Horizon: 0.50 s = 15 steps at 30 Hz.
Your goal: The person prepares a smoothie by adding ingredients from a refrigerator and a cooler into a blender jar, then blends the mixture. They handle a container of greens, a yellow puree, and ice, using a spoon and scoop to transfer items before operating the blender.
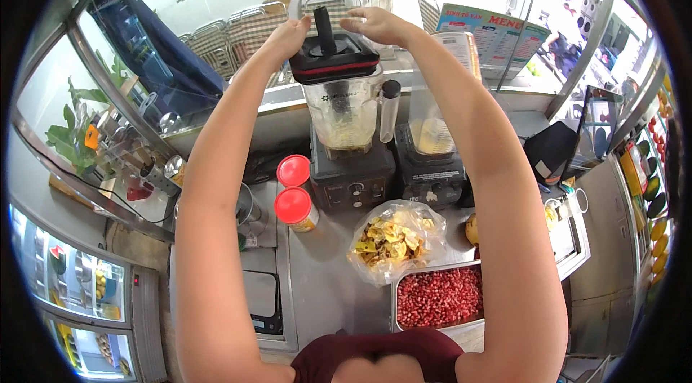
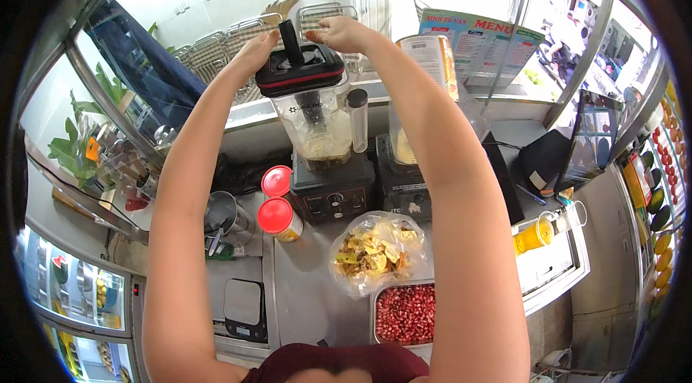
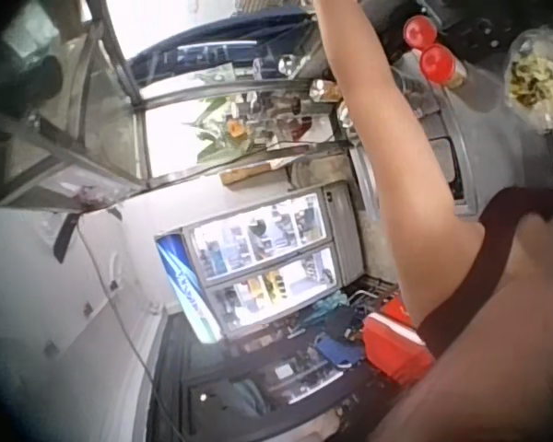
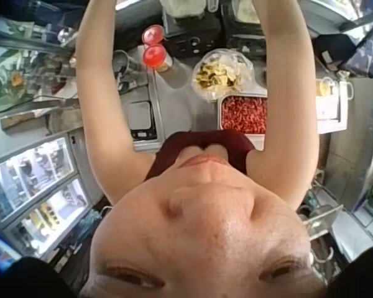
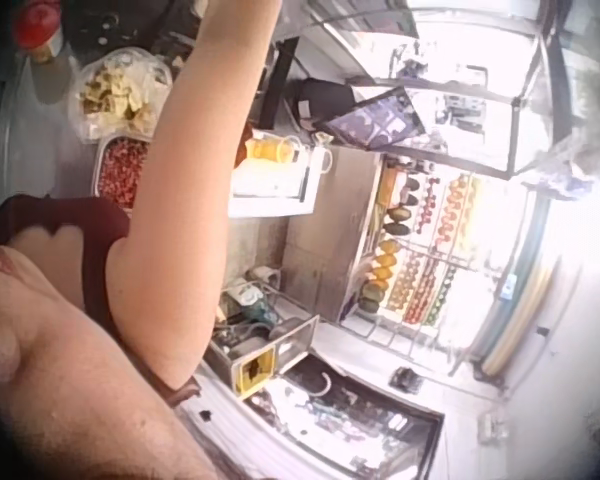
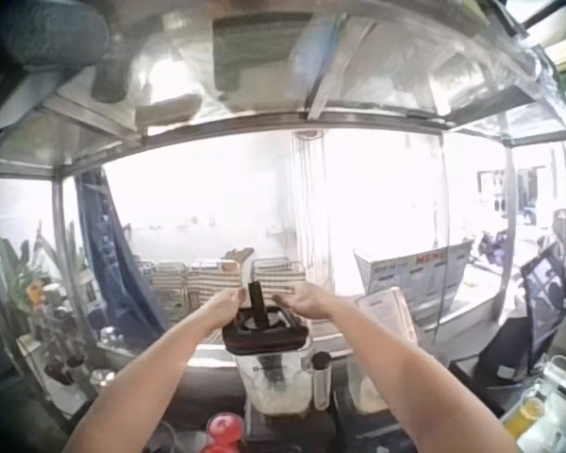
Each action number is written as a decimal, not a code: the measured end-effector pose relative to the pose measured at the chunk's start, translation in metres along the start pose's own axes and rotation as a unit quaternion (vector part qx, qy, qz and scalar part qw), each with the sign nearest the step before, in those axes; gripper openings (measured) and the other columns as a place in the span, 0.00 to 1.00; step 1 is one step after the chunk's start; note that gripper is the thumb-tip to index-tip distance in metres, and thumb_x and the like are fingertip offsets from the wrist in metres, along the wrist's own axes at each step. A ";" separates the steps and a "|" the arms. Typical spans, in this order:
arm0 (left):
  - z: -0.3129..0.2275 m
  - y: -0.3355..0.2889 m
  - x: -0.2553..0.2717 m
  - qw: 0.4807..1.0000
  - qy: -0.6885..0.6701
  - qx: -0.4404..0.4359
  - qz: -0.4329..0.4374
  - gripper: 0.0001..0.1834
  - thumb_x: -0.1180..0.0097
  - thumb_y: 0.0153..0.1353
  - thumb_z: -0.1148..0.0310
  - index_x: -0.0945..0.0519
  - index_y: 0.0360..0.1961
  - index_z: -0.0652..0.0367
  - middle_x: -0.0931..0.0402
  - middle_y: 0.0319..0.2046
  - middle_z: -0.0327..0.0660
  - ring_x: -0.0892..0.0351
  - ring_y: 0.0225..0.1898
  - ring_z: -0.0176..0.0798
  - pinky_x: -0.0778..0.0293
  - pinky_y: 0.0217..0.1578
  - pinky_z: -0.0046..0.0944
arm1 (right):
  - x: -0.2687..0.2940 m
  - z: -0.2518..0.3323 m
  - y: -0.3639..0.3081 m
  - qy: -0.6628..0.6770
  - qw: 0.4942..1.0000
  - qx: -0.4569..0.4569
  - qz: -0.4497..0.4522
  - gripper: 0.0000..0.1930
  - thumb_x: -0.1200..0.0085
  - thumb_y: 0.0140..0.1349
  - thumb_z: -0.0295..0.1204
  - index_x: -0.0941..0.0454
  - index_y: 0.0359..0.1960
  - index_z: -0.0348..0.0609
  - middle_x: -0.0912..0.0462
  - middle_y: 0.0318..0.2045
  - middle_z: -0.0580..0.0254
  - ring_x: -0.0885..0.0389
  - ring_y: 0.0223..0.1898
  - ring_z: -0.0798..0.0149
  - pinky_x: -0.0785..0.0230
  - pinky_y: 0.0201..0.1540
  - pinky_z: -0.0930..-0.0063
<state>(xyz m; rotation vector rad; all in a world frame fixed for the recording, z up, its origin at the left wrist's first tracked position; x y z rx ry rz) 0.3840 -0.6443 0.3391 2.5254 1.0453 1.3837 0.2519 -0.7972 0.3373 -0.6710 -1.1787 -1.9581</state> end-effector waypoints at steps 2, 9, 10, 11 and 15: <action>0.011 0.002 -0.002 0.997 -0.031 -0.007 0.077 0.32 0.69 0.62 0.44 0.32 0.54 0.57 0.35 0.54 0.46 0.38 0.55 0.39 0.44 0.54 0.36 | -0.018 0.001 0.003 0.084 0.993 -0.007 0.081 0.25 0.57 0.58 0.48 0.28 0.47 0.40 0.24 0.43 0.48 0.27 0.46 0.54 0.36 0.47 0.67; 0.019 0.002 -0.015 0.991 -0.112 0.048 0.063 0.25 0.61 0.61 0.49 0.27 0.47 0.58 0.27 0.43 0.42 0.31 0.44 0.34 0.37 0.46 0.33 | -0.037 -0.007 0.001 0.053 0.998 -0.035 0.012 0.15 0.56 0.47 0.33 0.22 0.30 0.37 0.22 0.29 0.43 0.23 0.33 0.47 0.33 0.39 0.65; 0.027 0.010 -0.013 0.985 -0.142 0.067 0.067 0.25 0.60 0.60 0.49 0.27 0.47 0.58 0.27 0.43 0.41 0.30 0.44 0.34 0.36 0.45 0.33 | -0.029 0.005 -0.003 0.060 0.998 -0.035 0.013 0.15 0.56 0.44 0.32 0.22 0.29 0.36 0.22 0.26 0.42 0.23 0.30 0.49 0.32 0.36 0.66; 0.036 0.015 -0.014 0.979 -0.172 0.086 0.070 0.24 0.59 0.60 0.50 0.26 0.47 0.57 0.27 0.42 0.41 0.30 0.44 0.34 0.36 0.44 0.33 | -0.029 0.006 -0.001 0.055 0.997 -0.050 0.021 0.14 0.55 0.43 0.31 0.22 0.28 0.35 0.22 0.24 0.42 0.23 0.28 0.52 0.32 0.34 0.67; 0.031 0.006 -0.019 0.987 -0.146 0.064 0.037 0.24 0.61 0.61 0.51 0.27 0.48 0.56 0.27 0.44 0.41 0.29 0.44 0.34 0.35 0.45 0.34 | -0.027 0.016 -0.001 -0.005 0.993 -0.096 0.066 0.12 0.55 0.47 0.33 0.22 0.26 0.37 0.22 0.28 0.45 0.24 0.33 0.50 0.33 0.36 0.61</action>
Point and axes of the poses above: each hand's wrist, its own y-axis towards the middle knuckle, its own x-axis out of the back of the hand, z = x × y, the point moved 1 cm from there along y, towards the middle knuckle
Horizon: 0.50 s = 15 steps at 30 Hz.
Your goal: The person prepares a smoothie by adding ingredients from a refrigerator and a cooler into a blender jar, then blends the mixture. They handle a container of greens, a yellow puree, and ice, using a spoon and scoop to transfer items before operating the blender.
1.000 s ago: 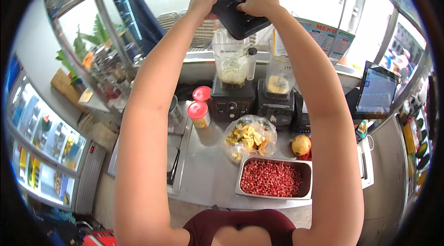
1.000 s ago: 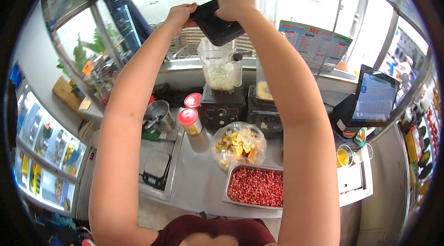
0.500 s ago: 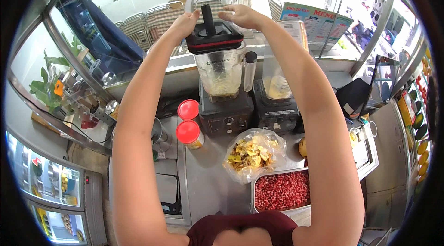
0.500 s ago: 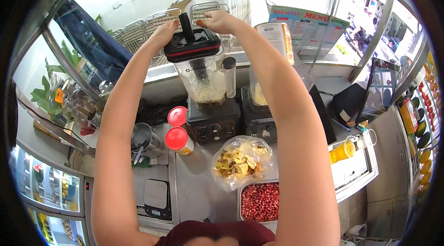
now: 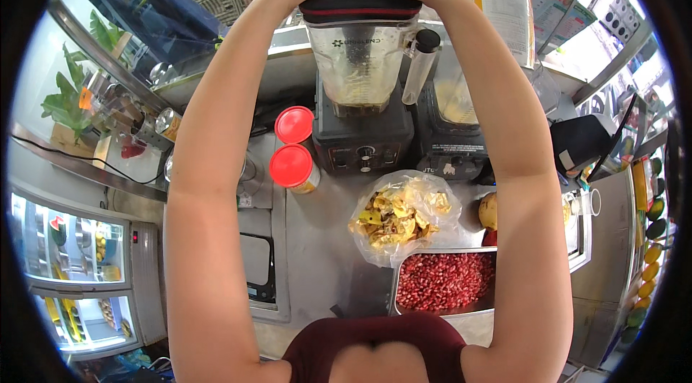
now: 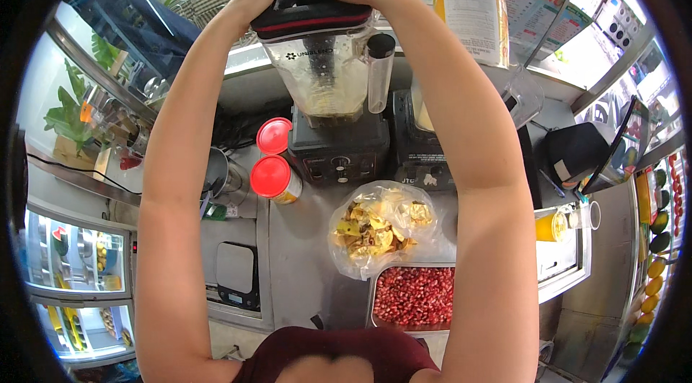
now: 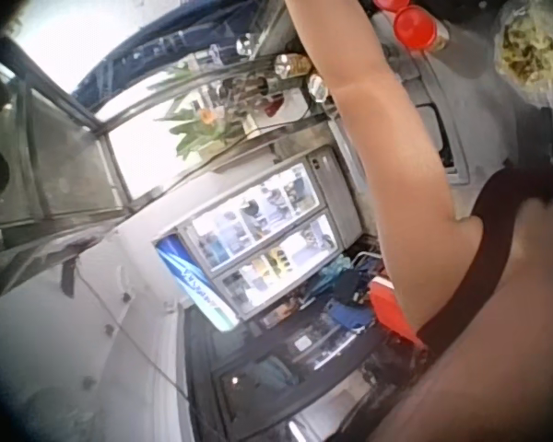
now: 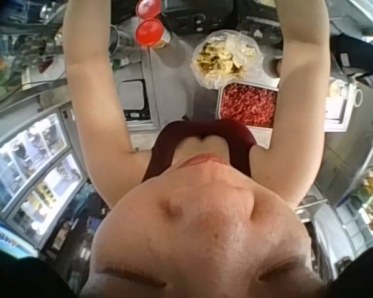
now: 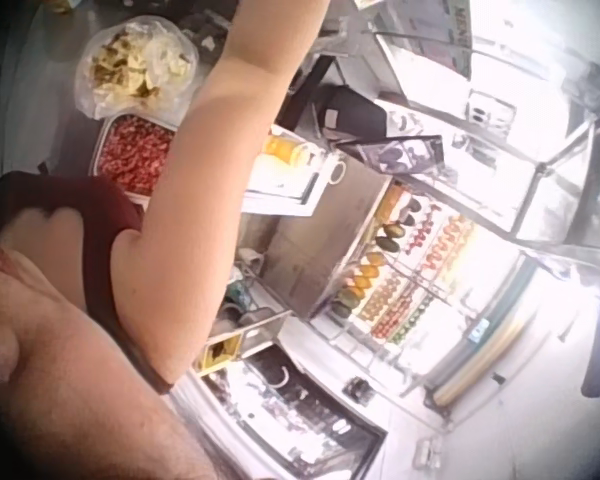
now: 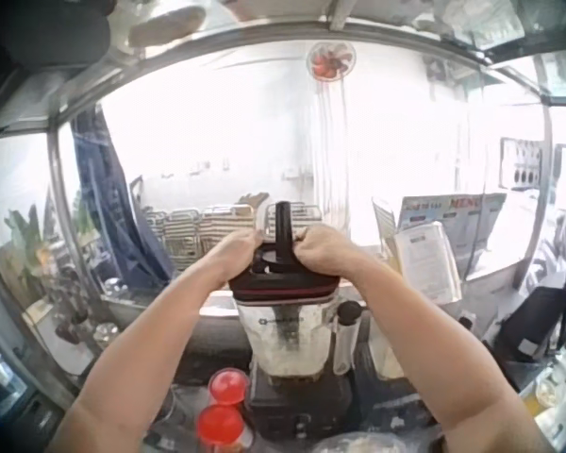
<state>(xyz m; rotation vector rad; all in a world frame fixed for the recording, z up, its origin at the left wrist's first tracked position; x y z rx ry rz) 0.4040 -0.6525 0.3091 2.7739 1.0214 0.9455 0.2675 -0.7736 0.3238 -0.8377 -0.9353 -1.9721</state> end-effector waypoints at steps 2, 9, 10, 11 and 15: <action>0.006 0.002 0.005 0.997 0.072 -0.007 0.031 0.24 0.62 0.62 0.50 0.28 0.50 0.55 0.28 0.46 0.41 0.30 0.46 0.35 0.36 0.47 0.35 | -0.007 -0.005 0.004 -0.041 0.998 0.048 -0.005 0.13 0.57 0.48 0.33 0.22 0.24 0.38 0.22 0.30 0.45 0.24 0.35 0.48 0.32 0.38 0.61; 0.020 0.001 -0.004 0.985 0.152 -0.077 -0.006 0.26 0.68 0.63 0.47 0.28 0.50 0.52 0.30 0.50 0.44 0.33 0.51 0.41 0.41 0.52 0.36 | -0.025 -0.025 0.009 -0.173 0.974 0.137 -0.056 0.17 0.65 0.53 0.34 0.23 0.31 0.38 0.23 0.34 0.43 0.25 0.38 0.48 0.33 0.42 0.61; 0.028 0.008 0.001 0.981 0.167 -0.096 -0.004 0.26 0.68 0.63 0.47 0.29 0.51 0.51 0.30 0.50 0.44 0.33 0.51 0.41 0.41 0.52 0.36 | -0.024 -0.019 0.007 -0.165 0.979 0.112 -0.050 0.17 0.66 0.54 0.34 0.24 0.32 0.37 0.24 0.34 0.42 0.25 0.39 0.48 0.33 0.42 0.62; 0.037 0.019 0.005 0.976 0.183 -0.114 -0.001 0.26 0.69 0.63 0.47 0.29 0.51 0.51 0.30 0.49 0.45 0.33 0.51 0.41 0.41 0.52 0.36 | -0.022 -0.013 0.004 -0.157 0.983 0.086 -0.043 0.18 0.67 0.55 0.34 0.24 0.33 0.36 0.24 0.35 0.41 0.25 0.40 0.49 0.33 0.43 0.62; 0.012 0.015 -0.012 0.946 0.308 -0.098 0.011 0.27 0.73 0.63 0.54 0.29 0.47 0.63 0.30 0.46 0.55 0.32 0.50 0.50 0.40 0.52 0.42 | -0.010 -0.004 -0.021 -0.086 0.949 0.115 -0.279 0.14 0.61 0.56 0.32 0.24 0.28 0.34 0.23 0.30 0.42 0.25 0.36 0.48 0.32 0.38 0.61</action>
Point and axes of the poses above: each hand's wrist, its own y-axis towards the middle knuckle, its own x-axis out of the back of the hand, z = x × y, the point moved 1 cm from there along y, towards the middle knuckle
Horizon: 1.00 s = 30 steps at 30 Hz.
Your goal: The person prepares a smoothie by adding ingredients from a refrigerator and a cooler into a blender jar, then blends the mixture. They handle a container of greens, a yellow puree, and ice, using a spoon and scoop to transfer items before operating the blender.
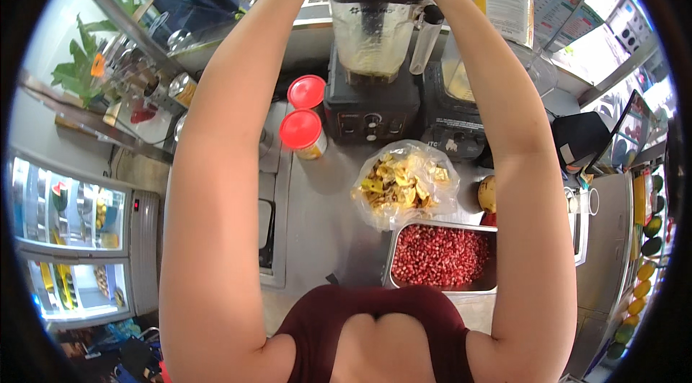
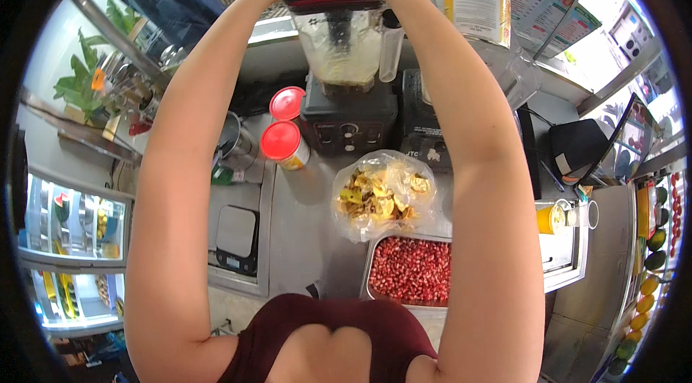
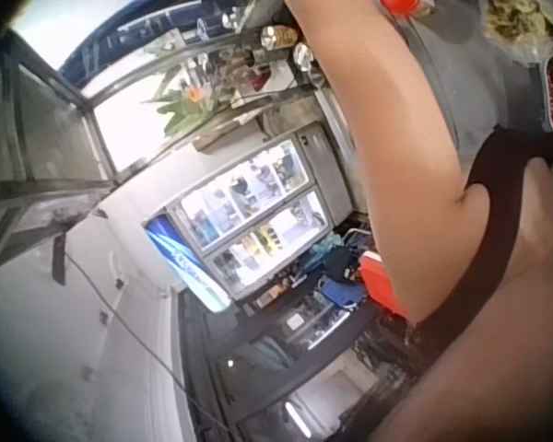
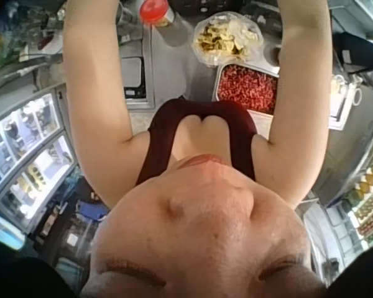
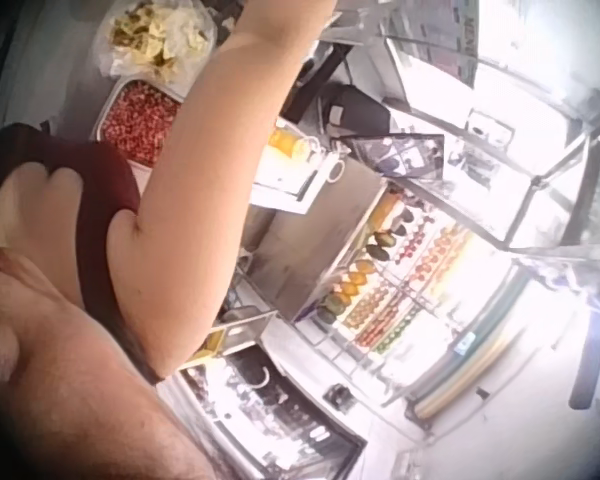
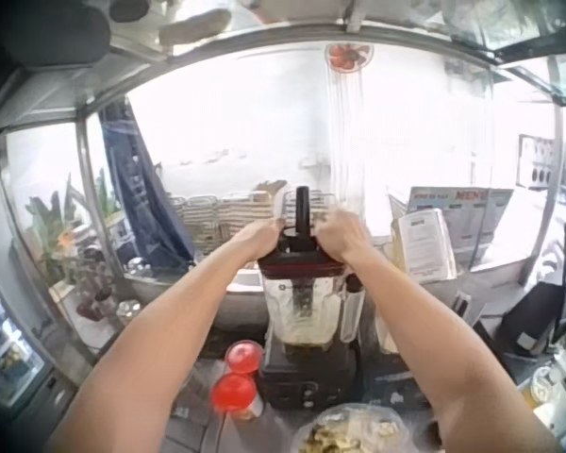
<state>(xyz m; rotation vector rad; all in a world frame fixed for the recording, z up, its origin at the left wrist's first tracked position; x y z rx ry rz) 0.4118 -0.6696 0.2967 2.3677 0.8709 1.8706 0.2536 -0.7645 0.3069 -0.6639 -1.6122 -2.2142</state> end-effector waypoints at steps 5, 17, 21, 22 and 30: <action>0.016 -0.001 -0.006 0.995 0.058 0.038 -0.070 0.20 0.67 0.62 0.61 0.25 0.40 0.63 0.27 0.41 0.55 0.29 0.45 0.52 0.34 0.47 0.44 | 0.031 0.102 -0.125 0.106 0.990 0.088 0.001 0.05 0.48 0.45 0.26 0.27 0.26 0.45 0.26 0.24 0.60 0.24 0.26 0.58 0.32 0.31 0.67; 0.043 0.009 -0.001 0.965 0.140 -0.199 -0.099 0.17 0.68 0.61 0.67 0.27 0.40 0.63 0.27 0.41 0.53 0.31 0.47 0.52 0.36 0.48 0.43 | -0.073 0.106 -0.286 -0.029 0.835 0.009 0.549 0.10 0.48 0.43 0.28 0.20 0.28 0.40 0.20 0.32 0.53 0.19 0.31 0.55 0.28 0.32 0.63; 0.028 0.007 0.000 0.997 -0.031 -0.033 -0.063 0.19 0.68 0.62 0.61 0.27 0.45 0.57 0.29 0.46 0.52 0.33 0.50 0.52 0.39 0.50 0.43 | -0.021 0.109 -0.208 0.039 0.733 0.003 0.680 0.07 0.48 0.44 0.31 0.21 0.19 0.42 0.19 0.22 0.57 0.20 0.27 0.63 0.30 0.30 0.68; 0.023 0.007 0.000 0.996 -0.050 -0.024 -0.066 0.19 0.68 0.62 0.61 0.26 0.44 0.57 0.30 0.46 0.52 0.34 0.50 0.52 0.40 0.50 0.43 | -0.006 0.106 -0.181 0.173 0.767 0.033 0.617 0.09 0.48 0.45 0.34 0.22 0.16 0.42 0.21 0.18 0.56 0.21 0.25 0.63 0.30 0.30 0.67; 0.015 0.003 0.007 0.999 -0.013 -0.001 -0.033 0.17 0.63 0.59 0.65 0.27 0.45 0.59 0.29 0.45 0.55 0.33 0.50 0.54 0.38 0.49 0.42 | 0.015 0.062 0.022 0.068 0.980 -0.175 -0.067 0.28 0.43 0.47 0.42 0.33 0.43 0.32 0.24 0.37 0.45 0.24 0.38 0.51 0.33 0.40 0.63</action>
Point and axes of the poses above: each hand's wrist, its own y-axis towards the middle knuckle, its own x-axis out of the back of the hand, z = x × y, the point moved 1 cm from there along y, towards the middle knuckle
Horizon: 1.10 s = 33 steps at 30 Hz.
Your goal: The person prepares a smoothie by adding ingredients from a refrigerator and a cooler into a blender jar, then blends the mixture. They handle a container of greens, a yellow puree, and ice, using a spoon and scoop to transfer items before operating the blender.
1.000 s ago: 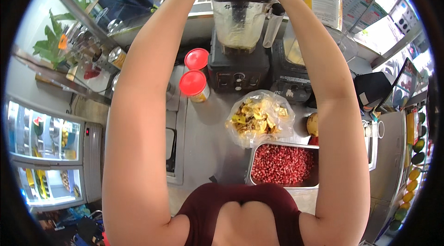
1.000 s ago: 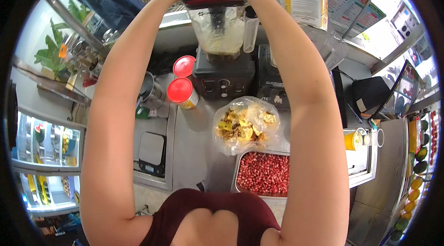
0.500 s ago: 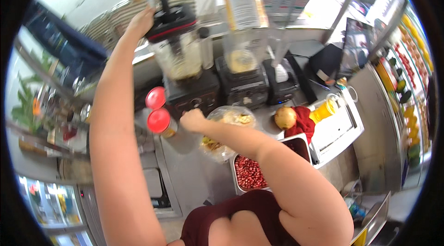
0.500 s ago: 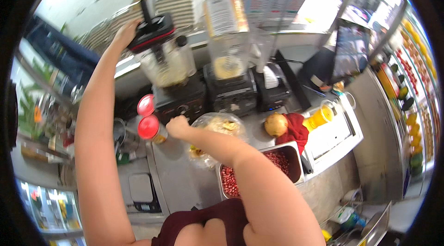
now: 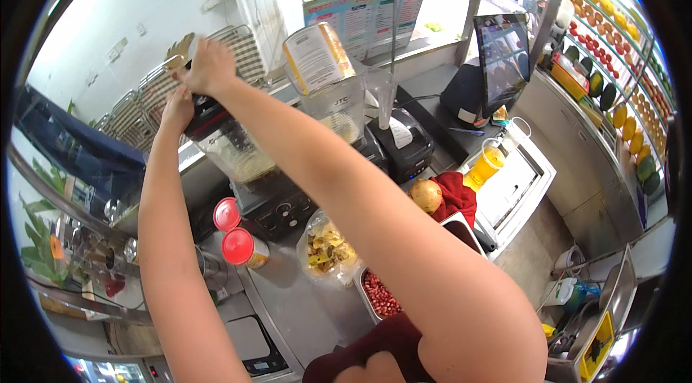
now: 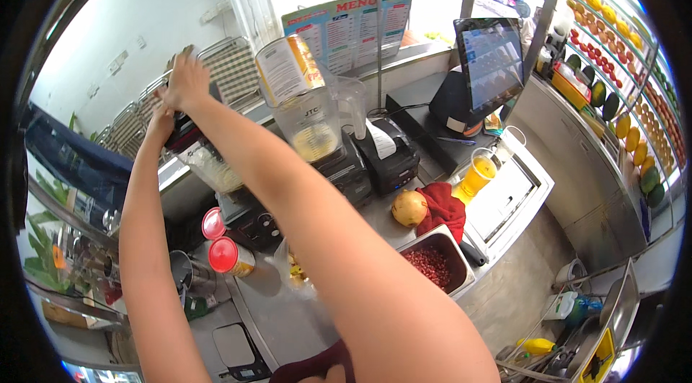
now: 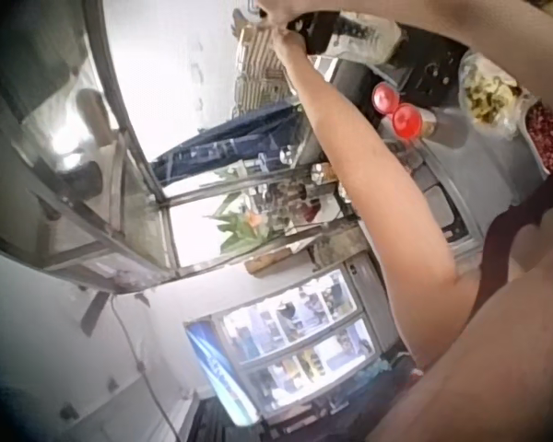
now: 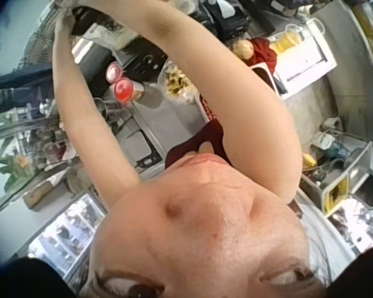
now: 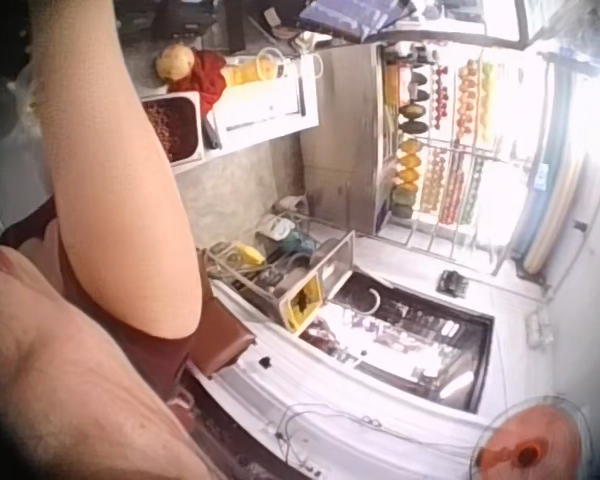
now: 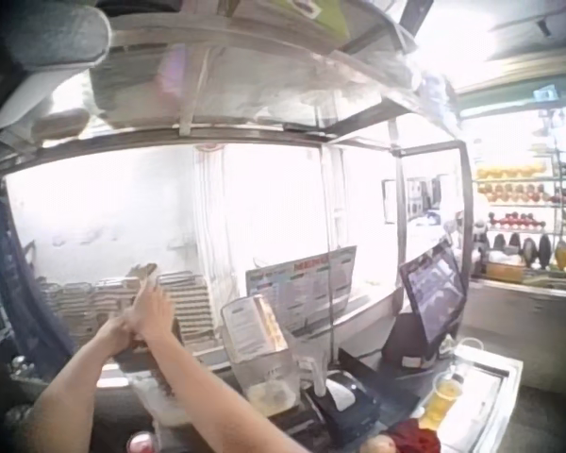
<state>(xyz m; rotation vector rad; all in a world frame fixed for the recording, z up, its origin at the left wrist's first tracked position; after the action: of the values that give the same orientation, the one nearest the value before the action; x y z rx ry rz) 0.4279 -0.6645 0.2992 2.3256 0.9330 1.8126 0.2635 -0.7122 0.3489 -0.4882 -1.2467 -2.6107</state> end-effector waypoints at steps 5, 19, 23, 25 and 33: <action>0.030 0.015 -0.014 0.998 -0.047 0.021 0.035 0.17 0.63 0.60 0.65 0.26 0.44 0.60 0.27 0.42 0.55 0.30 0.47 0.53 0.35 0.45 0.41 | -0.039 -0.026 0.012 0.153 0.975 0.010 0.161 0.22 0.41 0.47 0.39 0.27 0.36 0.31 0.21 0.29 0.45 0.22 0.34 0.53 0.31 0.38 0.66; -0.027 -0.002 -0.012 0.996 0.065 -0.066 -0.013 0.17 0.62 0.57 0.62 0.24 0.41 0.56 0.24 0.37 0.50 0.26 0.43 0.50 0.31 0.42 0.46 | -0.021 -0.040 0.015 0.148 0.957 -0.020 0.250 0.31 0.45 0.48 0.53 0.25 0.33 0.29 0.21 0.24 0.51 0.23 0.25 0.63 0.29 0.29 0.69; 0.001 0.014 -0.019 0.989 0.137 -0.004 0.053 0.11 0.53 0.46 0.75 0.21 0.31 0.62 0.24 0.36 0.45 0.26 0.42 0.43 0.29 0.42 0.39 | -0.019 -0.013 0.009 0.296 0.921 -0.096 0.235 0.12 0.49 0.55 0.32 0.25 0.23 0.34 0.24 0.18 0.55 0.25 0.18 0.61 0.33 0.21 0.69; 0.019 0.027 -0.023 0.960 0.265 -0.081 0.049 0.09 0.49 0.43 0.74 0.20 0.27 0.61 0.24 0.35 0.43 0.25 0.41 0.40 0.28 0.40 0.36 | -0.023 -0.014 0.011 0.365 0.910 -0.087 0.176 0.13 0.47 0.55 0.34 0.25 0.22 0.34 0.26 0.15 0.60 0.29 0.15 0.68 0.37 0.17 0.73; 0.041 0.038 -0.034 0.829 0.513 -0.223 0.030 0.08 0.45 0.40 0.75 0.18 0.25 0.59 0.24 0.38 0.40 0.28 0.46 0.36 0.28 0.41 0.31 | -0.019 -0.012 0.009 0.403 0.899 -0.095 0.145 0.14 0.47 0.55 0.35 0.27 0.19 0.34 0.28 0.13 0.63 0.33 0.12 0.70 0.40 0.14 0.74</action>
<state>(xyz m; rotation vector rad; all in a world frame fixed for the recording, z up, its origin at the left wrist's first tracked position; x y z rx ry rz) 0.4766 -0.6992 0.2715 1.0141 0.3401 2.9202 0.2816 -0.7264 0.3405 0.3487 -0.5877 -2.2703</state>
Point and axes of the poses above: each hand's wrist, its own y-axis towards the middle knuckle, its own x-axis out of the back of the hand, z = x × y, the point moved 1 cm from there along y, towards the middle knuckle
